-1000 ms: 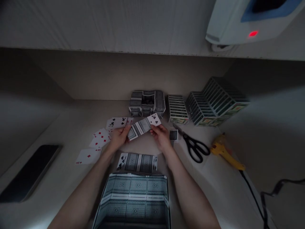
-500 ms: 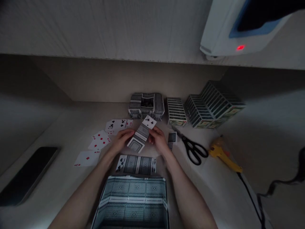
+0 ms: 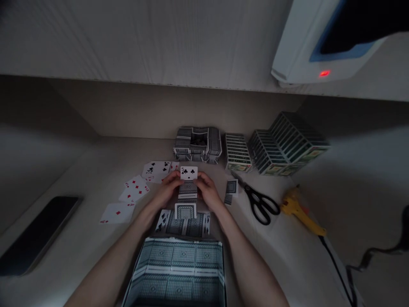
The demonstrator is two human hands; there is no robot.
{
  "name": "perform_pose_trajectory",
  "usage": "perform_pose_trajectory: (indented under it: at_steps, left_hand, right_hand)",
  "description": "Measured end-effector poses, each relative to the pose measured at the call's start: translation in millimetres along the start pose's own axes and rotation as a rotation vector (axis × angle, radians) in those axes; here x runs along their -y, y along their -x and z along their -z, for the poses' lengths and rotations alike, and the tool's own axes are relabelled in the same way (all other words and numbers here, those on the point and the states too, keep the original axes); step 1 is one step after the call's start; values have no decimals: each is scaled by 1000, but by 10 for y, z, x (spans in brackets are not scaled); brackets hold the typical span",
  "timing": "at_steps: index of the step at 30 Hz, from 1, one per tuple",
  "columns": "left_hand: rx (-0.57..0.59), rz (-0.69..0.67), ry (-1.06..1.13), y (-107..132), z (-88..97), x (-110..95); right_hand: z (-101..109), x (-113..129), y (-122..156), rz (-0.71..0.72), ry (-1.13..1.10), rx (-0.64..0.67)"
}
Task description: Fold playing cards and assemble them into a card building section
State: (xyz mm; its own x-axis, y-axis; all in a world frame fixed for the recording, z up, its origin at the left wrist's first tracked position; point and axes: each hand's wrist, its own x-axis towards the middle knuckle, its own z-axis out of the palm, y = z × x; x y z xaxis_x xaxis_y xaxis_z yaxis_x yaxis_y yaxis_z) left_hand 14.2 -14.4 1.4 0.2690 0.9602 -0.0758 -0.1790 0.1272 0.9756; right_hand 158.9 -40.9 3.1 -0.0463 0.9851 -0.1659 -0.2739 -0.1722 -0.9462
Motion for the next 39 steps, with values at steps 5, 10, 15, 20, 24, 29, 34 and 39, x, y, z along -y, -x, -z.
perform_pose_trajectory:
  at_steps: [5,10,15,20,24,29,34,39]
  left_hand:
    - [-31,-58,-37,9,-31,24]
    - [-53,-87,-76,7,-47,37]
    - [-80,-91,-52,-3,-28,54]
    - [-71,-81,-35,-3,-32,76]
    - [-64,-54,-44,4,-32,73]
    - [-32,-55,-104,20,-25,15]
    - [-42,-56,-106,39,-39,-13]
    - [-112,-125,-143,30,-38,21]
  right_hand:
    - [-16,17,10,20,57,-2]
    - [-17,21,15,36,58,11]
    - [-14,9,18,44,54,14]
    - [-5,-21,8,17,53,-7]
    - [2,-31,1,3,69,-25]
    - [14,-10,3,45,121,-36]
    - [21,11,20,64,138,-19]
    - [27,3,14,57,15,58]
